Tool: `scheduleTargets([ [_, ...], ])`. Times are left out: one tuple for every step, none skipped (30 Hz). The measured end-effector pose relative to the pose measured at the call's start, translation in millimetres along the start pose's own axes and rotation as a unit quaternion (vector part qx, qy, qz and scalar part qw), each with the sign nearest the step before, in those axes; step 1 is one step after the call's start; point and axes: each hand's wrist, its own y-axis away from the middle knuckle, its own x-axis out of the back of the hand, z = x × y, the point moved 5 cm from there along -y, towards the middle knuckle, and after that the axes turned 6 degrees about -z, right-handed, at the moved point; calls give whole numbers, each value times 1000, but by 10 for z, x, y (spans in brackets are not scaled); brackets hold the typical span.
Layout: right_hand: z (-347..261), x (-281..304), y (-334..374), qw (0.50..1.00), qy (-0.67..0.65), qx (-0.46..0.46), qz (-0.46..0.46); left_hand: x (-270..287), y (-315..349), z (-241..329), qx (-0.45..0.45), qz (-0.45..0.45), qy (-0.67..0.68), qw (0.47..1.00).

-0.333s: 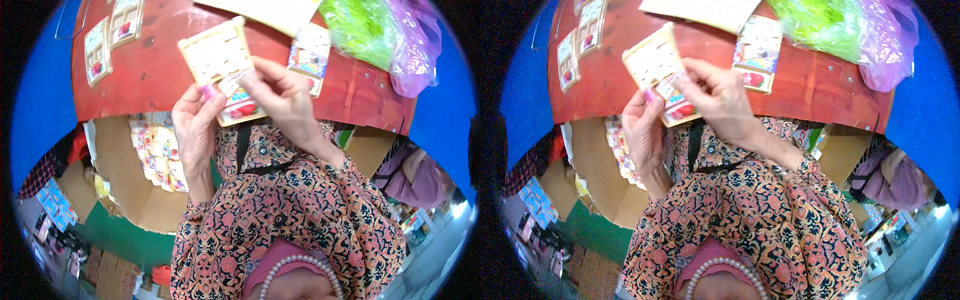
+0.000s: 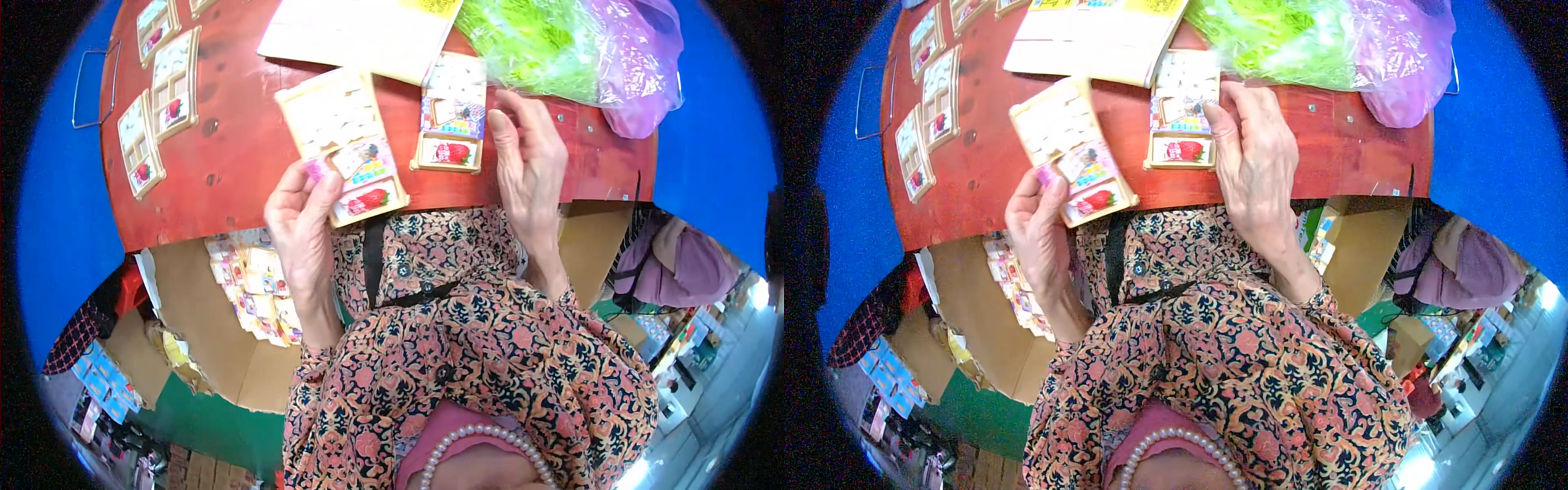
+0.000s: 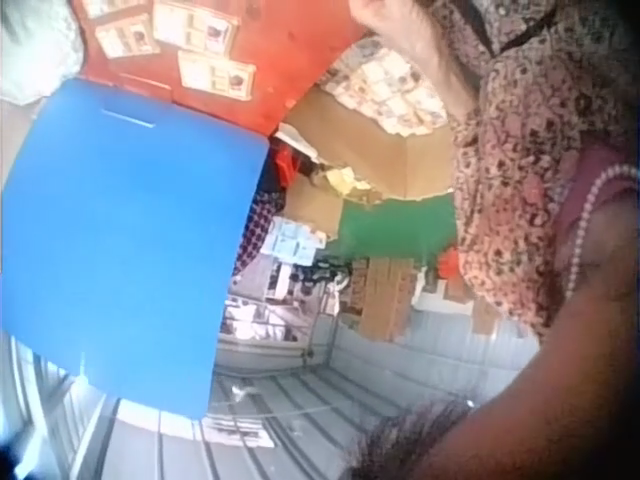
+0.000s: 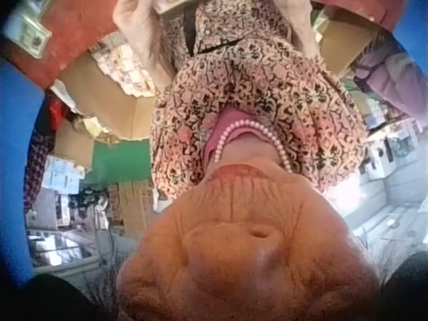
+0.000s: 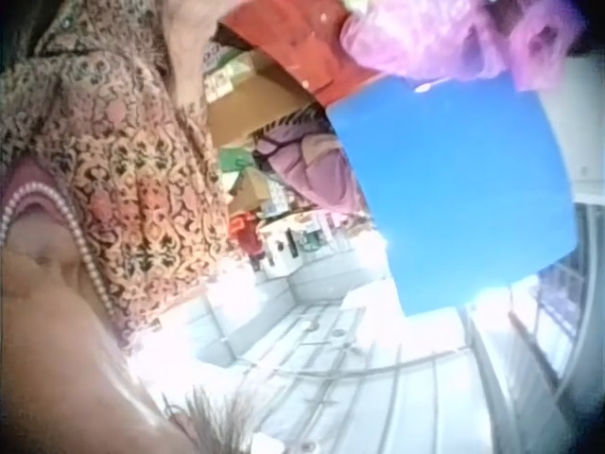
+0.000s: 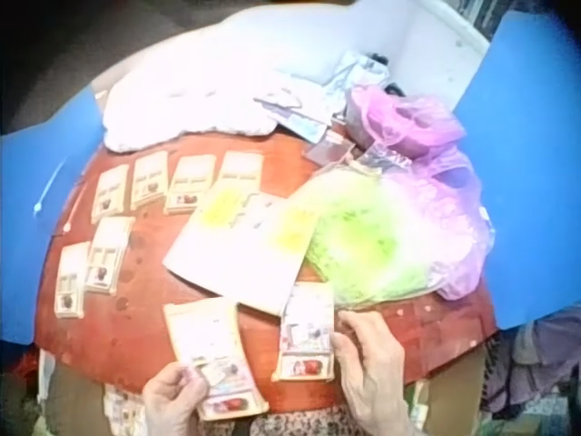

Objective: Peeling stickers from a sheet and applying them to small plastic toy packages at a workbench.

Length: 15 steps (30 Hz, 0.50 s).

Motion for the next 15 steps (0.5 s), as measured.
scheduleTargets([
  [84,-30,2,1000,17,0,-3,-79,-39,-67,25,-10,-19,999],
  [137,-101,28,1000,30,0,-8,-124,-62,-112,50,-19,-40,998],
  [147,-189,68,999,43,3,-7,-181,-78,-124,31,-34,-68,997],
  [97,-239,94,993,104,42,32,-212,-85,-139,23,-42,-108,993],
  [86,-295,125,990,125,44,48,-226,-85,-170,13,-39,-107,993],
  [71,-321,157,986,145,45,65,-234,-80,-193,4,-37,-105,994],
  [44,-343,189,987,142,46,61,-214,-54,-194,4,-31,-107,994],
  [42,-380,223,997,76,25,25,-197,-20,-214,24,-35,-90,995],
  [43,-427,260,1000,9,3,-12,-181,8,-236,43,-38,-72,996],
  [23,-425,293,1000,9,4,-13,-182,19,-249,44,-36,-73,996],
  [-5,-461,325,999,-7,13,-44,-195,32,-259,26,-55,-86,994],
  [-36,-496,354,997,-23,22,-76,-204,48,-263,8,-73,-99,992],
  [-70,-496,356,995,-38,22,-84,-188,74,-258,-8,-71,-141,987],
  [-77,-506,372,995,-41,24,-88,-171,104,-260,-9,-66,-143,988],
  [-76,-530,389,992,-69,25,-105,-144,139,-255,-11,-45,-151,987],
])
